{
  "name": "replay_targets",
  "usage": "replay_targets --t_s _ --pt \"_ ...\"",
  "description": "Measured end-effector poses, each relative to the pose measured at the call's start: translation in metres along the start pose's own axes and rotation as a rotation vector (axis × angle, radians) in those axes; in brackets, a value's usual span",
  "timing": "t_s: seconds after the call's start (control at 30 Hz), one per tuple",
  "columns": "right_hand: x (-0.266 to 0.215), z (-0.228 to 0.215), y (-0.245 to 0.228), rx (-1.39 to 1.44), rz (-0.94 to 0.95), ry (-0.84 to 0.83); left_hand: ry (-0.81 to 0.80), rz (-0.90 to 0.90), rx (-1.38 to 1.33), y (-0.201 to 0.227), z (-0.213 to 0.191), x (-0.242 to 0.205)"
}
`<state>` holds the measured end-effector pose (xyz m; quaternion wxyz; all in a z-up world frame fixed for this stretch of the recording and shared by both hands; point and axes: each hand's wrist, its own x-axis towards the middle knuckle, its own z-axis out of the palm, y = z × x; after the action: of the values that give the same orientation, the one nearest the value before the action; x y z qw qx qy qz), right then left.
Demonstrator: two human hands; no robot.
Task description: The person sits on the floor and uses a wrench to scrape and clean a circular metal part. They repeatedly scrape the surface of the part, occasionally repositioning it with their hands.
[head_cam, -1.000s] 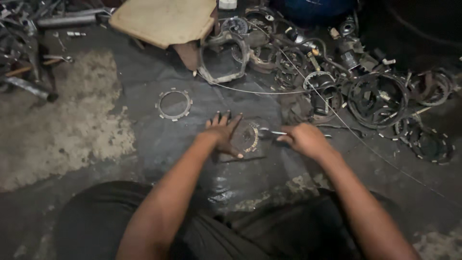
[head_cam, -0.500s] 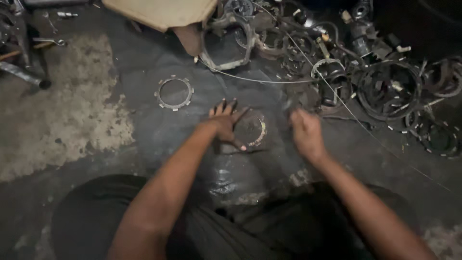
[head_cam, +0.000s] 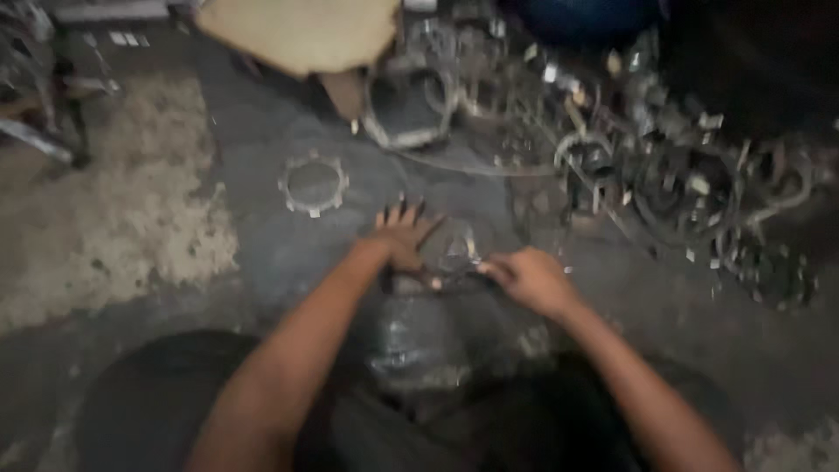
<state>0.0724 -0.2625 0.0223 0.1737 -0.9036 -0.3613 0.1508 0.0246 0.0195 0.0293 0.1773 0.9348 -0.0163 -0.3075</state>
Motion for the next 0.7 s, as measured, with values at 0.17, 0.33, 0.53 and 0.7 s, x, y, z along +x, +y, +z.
replay_targets --t_s 0.17,0.33,0.53,0.7 --pt "-0.008 0.000 -0.020 0.091 0.087 0.139 0.063 -0.008 0.034 -0.006 0.012 0.012" --pt "-0.005 -0.016 -0.026 -0.088 0.015 0.216 0.094 -0.003 0.084 -0.009 0.009 0.021" --pt "-0.020 0.004 -0.032 -0.188 0.185 -0.045 0.080 -0.004 0.041 -0.008 0.024 0.011" --pt "-0.012 -0.005 -0.014 0.392 0.036 0.518 0.070 -0.052 0.045 -0.015 0.014 0.016"
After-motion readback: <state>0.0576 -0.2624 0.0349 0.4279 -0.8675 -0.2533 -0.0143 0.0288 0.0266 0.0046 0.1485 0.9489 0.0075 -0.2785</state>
